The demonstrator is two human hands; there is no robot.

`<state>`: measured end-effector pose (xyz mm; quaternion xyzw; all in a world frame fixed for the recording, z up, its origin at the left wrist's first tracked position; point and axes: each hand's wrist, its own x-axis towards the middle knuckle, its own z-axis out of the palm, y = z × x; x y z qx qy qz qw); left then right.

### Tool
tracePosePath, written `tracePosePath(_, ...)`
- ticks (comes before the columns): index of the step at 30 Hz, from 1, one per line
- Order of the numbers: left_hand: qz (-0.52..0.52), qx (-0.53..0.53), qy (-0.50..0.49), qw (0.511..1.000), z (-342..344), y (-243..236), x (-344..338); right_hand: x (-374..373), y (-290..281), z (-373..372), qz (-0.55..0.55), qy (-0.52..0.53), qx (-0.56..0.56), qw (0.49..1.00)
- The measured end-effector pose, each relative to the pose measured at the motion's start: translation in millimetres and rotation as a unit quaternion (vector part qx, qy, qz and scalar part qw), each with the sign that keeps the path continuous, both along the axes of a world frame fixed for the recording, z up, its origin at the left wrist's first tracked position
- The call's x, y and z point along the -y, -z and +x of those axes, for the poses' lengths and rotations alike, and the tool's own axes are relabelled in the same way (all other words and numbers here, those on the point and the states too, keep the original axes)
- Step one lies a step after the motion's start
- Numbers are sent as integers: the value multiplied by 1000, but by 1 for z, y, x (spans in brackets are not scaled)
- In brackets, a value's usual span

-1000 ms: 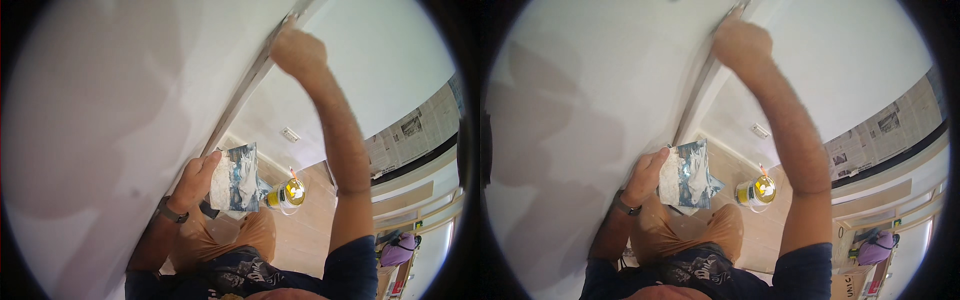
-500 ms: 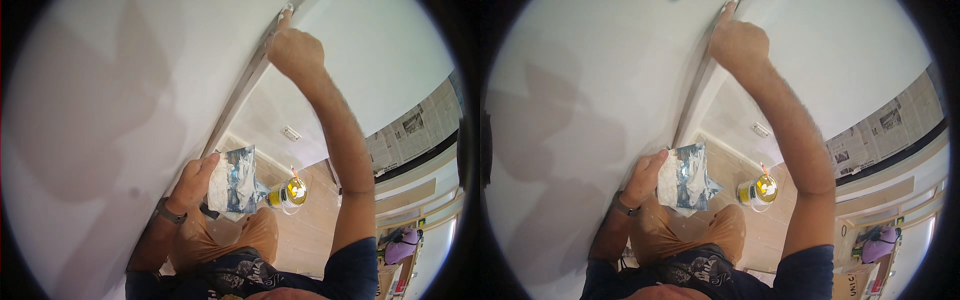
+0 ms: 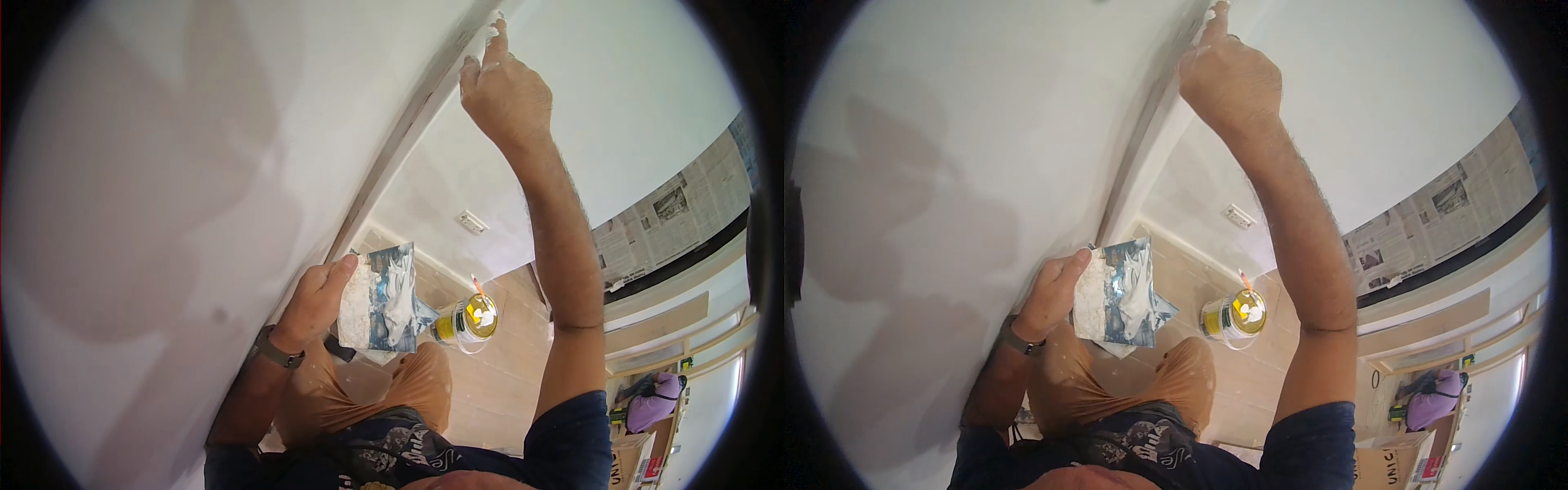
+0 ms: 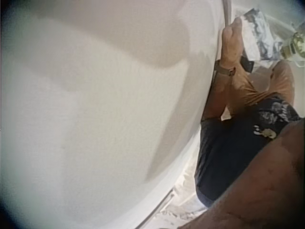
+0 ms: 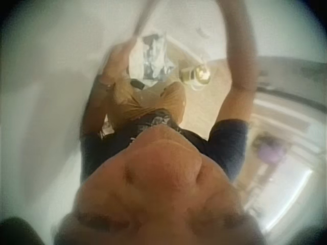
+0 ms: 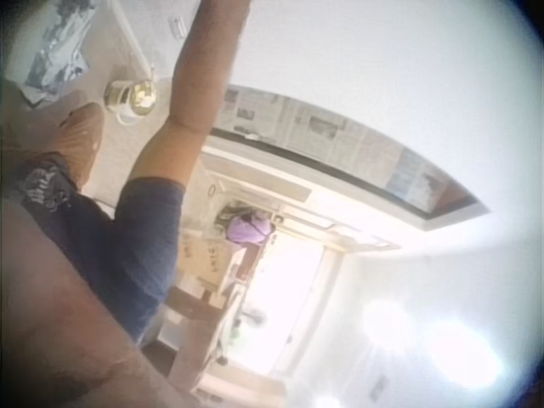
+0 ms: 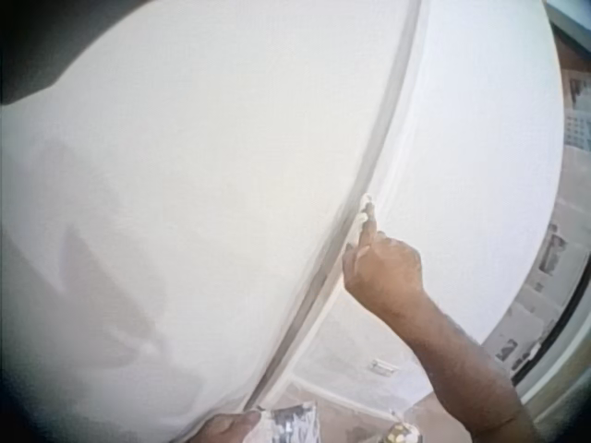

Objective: The person applies white filler to a wall corner using a putty knife and a hawk. They scoop filler from the hawk onto the knife and smooth it into the corner joint, repeating the process to cover the seam.

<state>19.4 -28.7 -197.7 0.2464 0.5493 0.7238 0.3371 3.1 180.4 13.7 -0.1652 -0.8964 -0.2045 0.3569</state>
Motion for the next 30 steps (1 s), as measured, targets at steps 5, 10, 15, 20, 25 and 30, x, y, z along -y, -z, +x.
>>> tracePosePath(5, 3, -4, 0, 1000, 1, -3, -1, -18, 0, -1, 16, -35, 17, 999)
tracePosePath(10, 3, 22, -9, 1000, 0, 4, -1, -6, -27, -8, 58, -27, 11, 998)
tracePosePath(15, -2, -6, -10, 1000, -2, 6, -3, -4, -55, -18, 19, 21, 86, 996)
tracePosePath(20, 5, -5, -11, 1000, -2, 4, -3, -6, -4, -23, -40, 31, 131, 990)
tracePosePath(25, 21, 31, -7, 999, -1, 6, -3, -3, -25, -12, 40, -62, 81, 994)
tracePosePath(30, -4, 23, 4, 1000, -2, 11, -4, -11, -63, -26, 79, 35, 102, 991)
